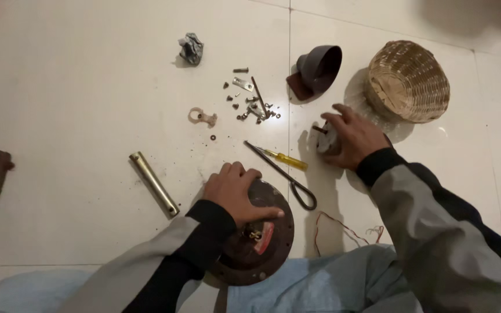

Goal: The person sits on the floor and assembles a small electric motor by inserting screws and washers into the motor housing. They use a yellow screwdriver to tighten the screws and handle several small hardware pieces scattered on the floor.

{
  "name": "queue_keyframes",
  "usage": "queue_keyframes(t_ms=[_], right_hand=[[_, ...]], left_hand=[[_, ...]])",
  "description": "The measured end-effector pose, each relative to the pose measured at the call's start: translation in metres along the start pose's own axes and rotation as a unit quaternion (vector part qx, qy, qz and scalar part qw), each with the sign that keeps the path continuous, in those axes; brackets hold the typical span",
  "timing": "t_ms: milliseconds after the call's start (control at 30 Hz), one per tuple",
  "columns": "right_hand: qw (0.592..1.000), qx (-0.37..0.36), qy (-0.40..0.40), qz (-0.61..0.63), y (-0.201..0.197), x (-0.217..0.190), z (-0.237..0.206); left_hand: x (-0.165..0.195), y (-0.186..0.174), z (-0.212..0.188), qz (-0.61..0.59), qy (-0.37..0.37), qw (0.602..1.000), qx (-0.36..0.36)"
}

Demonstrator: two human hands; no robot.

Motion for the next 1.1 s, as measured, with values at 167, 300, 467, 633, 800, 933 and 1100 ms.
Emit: queue_keyframes(t_ms=[167, 300, 467, 633, 800, 933, 1100], right_hand=[[0.992, -0.05, 0.091, 0.074, 0.005, 0.016, -0.001], [0.987, 0.008, 0.089, 0.132, 0.001, 0.031, -0.01], [0.926, 0.148, 0.168, 0.305, 0.015, 0.085, -0.052], [0.893, 0.221, 0.289, 0.267, 0.042, 0.128, -0.088], [0.88, 0.195, 0.329, 0.282, 0.053, 0.123, -0.095], [0.917, 0.175, 0.234, 0.272, 0.039, 0.086, -0.073], [0.98, 0.109, 0.116, 0.121, 0.029, 0.032, -0.043]], left_hand=[[-0.015, -0.017, 0.01, -0.02, -0.03, 0.999, 0.017], [-0.05, -0.053, 0.026, -0.046, -0.103, 0.988, 0.105], [-0.093, -0.083, 0.041, -0.078, -0.162, 0.973, 0.146], [-0.101, -0.085, 0.045, -0.083, -0.145, 0.974, 0.152], [-0.092, -0.084, 0.042, -0.07, -0.073, 0.984, 0.148], [-0.067, -0.073, 0.029, -0.072, 0.0, 0.991, 0.109], [-0.032, -0.038, 0.0, -0.024, 0.015, 0.999, 0.027]])
Point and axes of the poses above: each hand's wrist, its own z-axis towards the middle knuckle, its own y-axis out of the palm, x = y × z, the point moved 7 cm from there along z, towards the middle knuckle, and after that the axes turned 12 degrees about -y, right-handed, at the moved point
